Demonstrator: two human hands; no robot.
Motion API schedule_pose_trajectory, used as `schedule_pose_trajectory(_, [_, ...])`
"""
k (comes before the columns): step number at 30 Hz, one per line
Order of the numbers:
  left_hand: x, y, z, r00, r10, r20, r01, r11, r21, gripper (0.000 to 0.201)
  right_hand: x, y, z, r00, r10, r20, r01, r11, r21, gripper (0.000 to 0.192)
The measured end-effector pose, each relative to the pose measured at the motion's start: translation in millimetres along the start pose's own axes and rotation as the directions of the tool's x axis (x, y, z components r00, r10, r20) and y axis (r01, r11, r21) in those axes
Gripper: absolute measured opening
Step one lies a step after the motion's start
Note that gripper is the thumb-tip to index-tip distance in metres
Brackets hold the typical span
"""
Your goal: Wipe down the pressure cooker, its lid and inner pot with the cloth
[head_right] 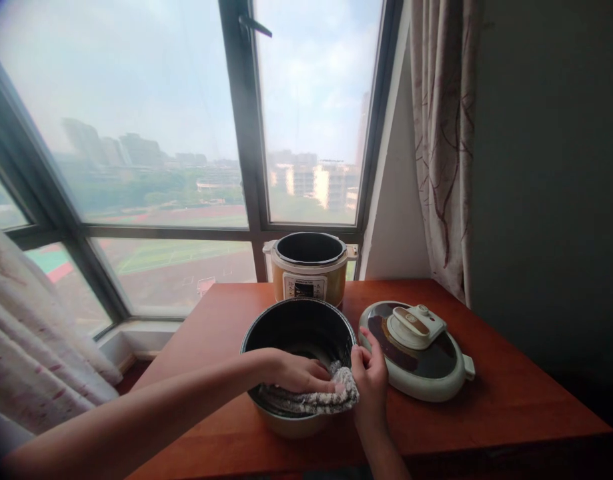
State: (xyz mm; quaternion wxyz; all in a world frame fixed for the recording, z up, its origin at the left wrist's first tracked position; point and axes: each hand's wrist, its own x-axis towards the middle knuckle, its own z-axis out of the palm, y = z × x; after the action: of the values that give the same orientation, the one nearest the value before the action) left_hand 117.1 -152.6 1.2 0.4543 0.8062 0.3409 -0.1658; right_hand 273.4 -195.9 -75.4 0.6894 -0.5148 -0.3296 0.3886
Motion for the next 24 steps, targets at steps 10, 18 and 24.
schedule_pose_trajectory(10, [-24.8,26.1,-0.8,0.993,-0.025,0.116,0.004,0.984,0.176,0.105,22.2,-1.8,-19.0,0.989,-0.044,0.145,0.072,0.978,-0.198,0.065])
schedule_pose_trajectory(18, [-35.1,10.6,12.5,0.974,0.017,0.224,-0.096,0.933,0.347,0.088,64.3,-10.9,-22.6,0.884,0.157,0.440,-0.089,0.981,-0.171,0.068])
schedule_pose_trajectory(24, [-30.5,17.8,13.7,0.991,0.000,0.132,-0.032,0.969,0.247,0.081,59.9,-24.2,-15.3,0.903,0.252,0.347,-0.214,0.966,-0.145,0.053])
